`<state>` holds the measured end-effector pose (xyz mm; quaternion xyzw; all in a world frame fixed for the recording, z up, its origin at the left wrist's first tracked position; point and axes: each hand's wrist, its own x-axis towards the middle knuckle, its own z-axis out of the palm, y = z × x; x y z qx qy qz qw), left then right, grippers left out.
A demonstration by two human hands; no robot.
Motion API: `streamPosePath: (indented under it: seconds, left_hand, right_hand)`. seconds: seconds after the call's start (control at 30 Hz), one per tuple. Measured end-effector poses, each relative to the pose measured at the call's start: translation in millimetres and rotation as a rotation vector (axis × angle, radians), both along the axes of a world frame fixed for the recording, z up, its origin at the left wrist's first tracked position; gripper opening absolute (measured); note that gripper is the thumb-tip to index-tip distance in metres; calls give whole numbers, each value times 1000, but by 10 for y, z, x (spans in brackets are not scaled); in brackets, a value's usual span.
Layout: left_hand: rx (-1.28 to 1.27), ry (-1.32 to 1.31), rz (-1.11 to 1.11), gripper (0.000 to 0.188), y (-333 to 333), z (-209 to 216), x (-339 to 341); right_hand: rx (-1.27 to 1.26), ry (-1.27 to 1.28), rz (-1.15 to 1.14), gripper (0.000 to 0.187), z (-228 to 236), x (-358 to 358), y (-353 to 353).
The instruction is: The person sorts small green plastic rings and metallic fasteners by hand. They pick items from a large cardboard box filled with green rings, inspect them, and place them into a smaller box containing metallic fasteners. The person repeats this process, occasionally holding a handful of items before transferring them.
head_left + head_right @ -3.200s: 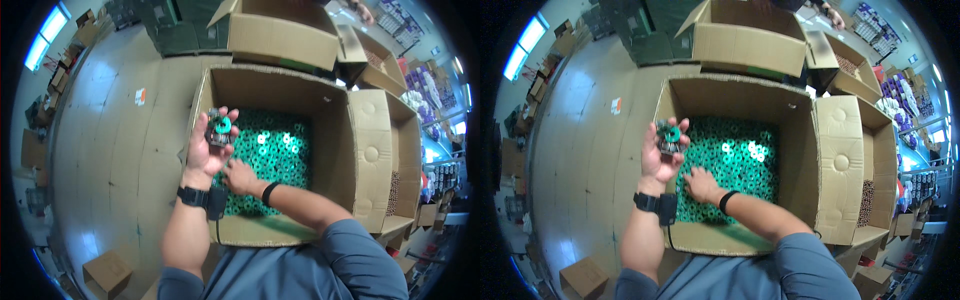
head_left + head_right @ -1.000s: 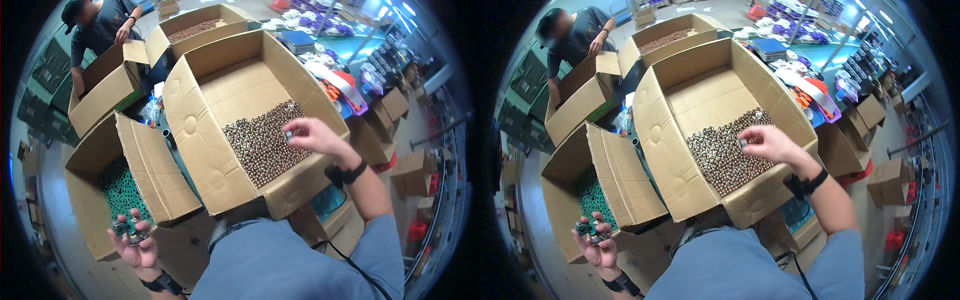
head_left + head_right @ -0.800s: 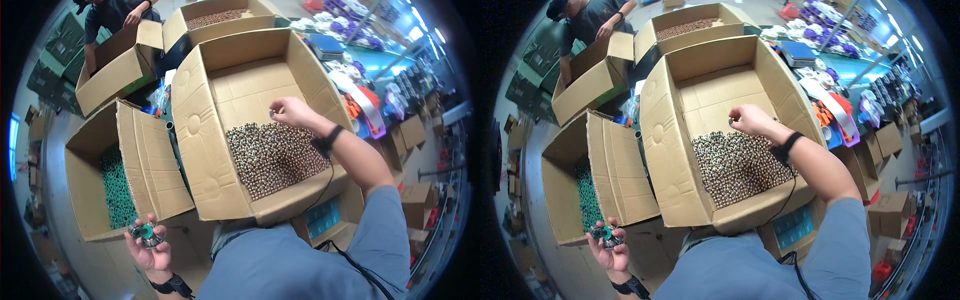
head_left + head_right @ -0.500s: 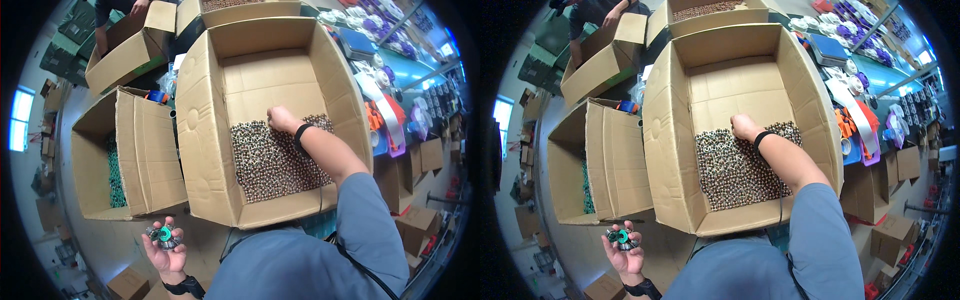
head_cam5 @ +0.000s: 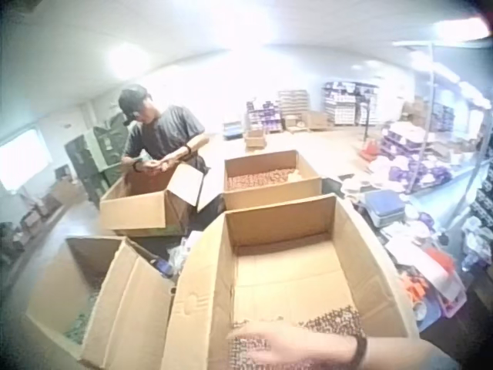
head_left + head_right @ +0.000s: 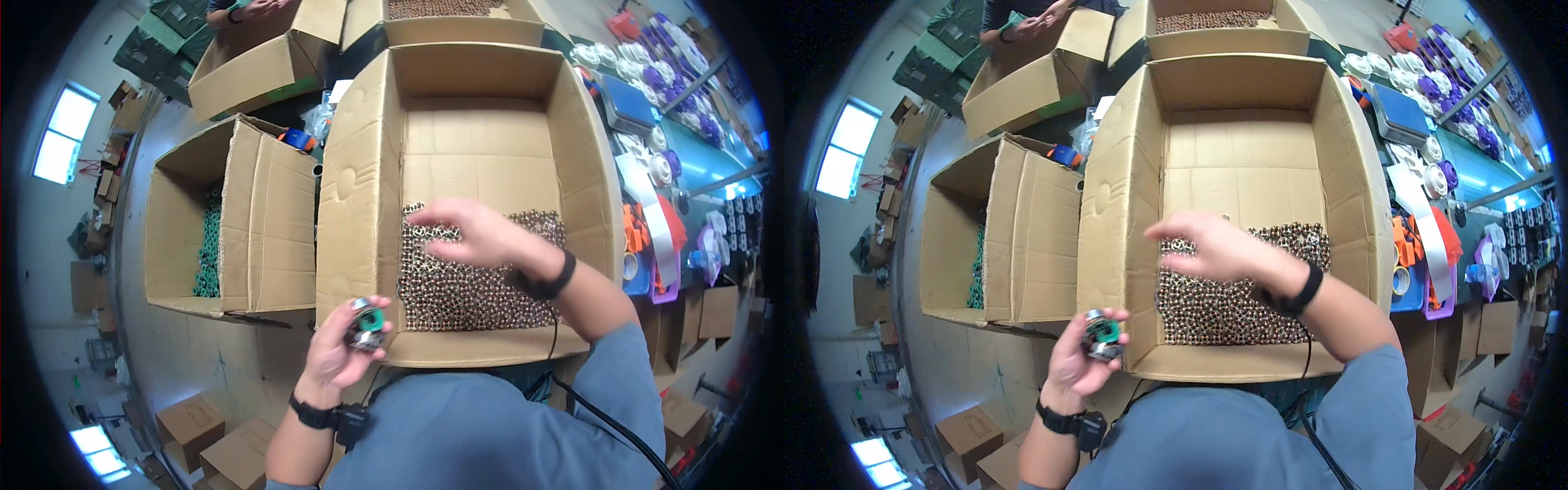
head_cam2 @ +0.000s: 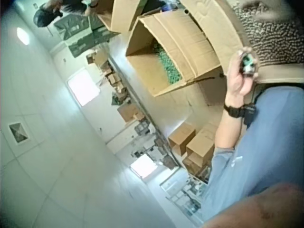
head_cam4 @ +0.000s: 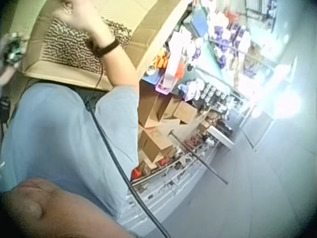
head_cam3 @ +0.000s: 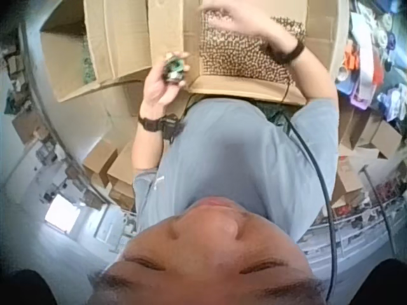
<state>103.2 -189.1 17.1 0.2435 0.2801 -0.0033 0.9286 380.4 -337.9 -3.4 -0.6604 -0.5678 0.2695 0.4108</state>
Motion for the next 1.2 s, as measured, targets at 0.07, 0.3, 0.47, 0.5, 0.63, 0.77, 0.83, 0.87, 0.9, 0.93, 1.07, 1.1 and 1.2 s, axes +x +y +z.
streamPosePath:
  seconds: [0.07,0.3,0.47,0.5,0.63,0.77,0.83,0.87,0.9,0.93,1.07,1.1,1.2]
  left_hand:
    - [-73,-10,-93,37,-98,-53,265]
    - [-77,-40,-226,41,-255,-304,555]
    - [-129,-59,-171,31,-153,-312,562]
    - [-121,-33,-170,30,-99,-298,541]
    - [-46,50,-129,28,106,-230,396]
    - [-46,22,-44,29,201,-116,237]
    - [-84,-46,-26,32,255,-162,174]
    - [-78,-55,-19,33,277,-176,120]
    - [-73,-67,-28,34,301,-178,101]
    - [-57,-74,-21,35,319,-164,59]
    - [-68,-79,7,36,362,-176,-22]
    - [-80,-83,9,36,360,-180,-12]
    - [-120,-84,6,36,359,-192,61]
  right_hand:
    - [156,15,138,49,349,-271,-77]
    - [152,-113,143,35,322,-360,-184]
    - [-88,401,-143,32,199,200,-291]
    - [-17,403,-145,34,8,500,-284]
    - [-291,-67,-217,40,421,1495,-154]
    - [-266,42,-331,36,21,1867,100]
    - [-253,247,-382,38,-739,1860,42]
    - [-320,69,-424,41,-1005,1729,-9]
    - [-268,-256,-440,40,-1449,1677,-148]
    - [-437,-280,-392,37,-1629,1596,-165]
    - [-485,-240,-558,28,-2213,1303,-328]
    - [-497,-250,-537,29,-2229,1249,-338]
    - [-542,-266,-476,32,-2282,1166,-313]
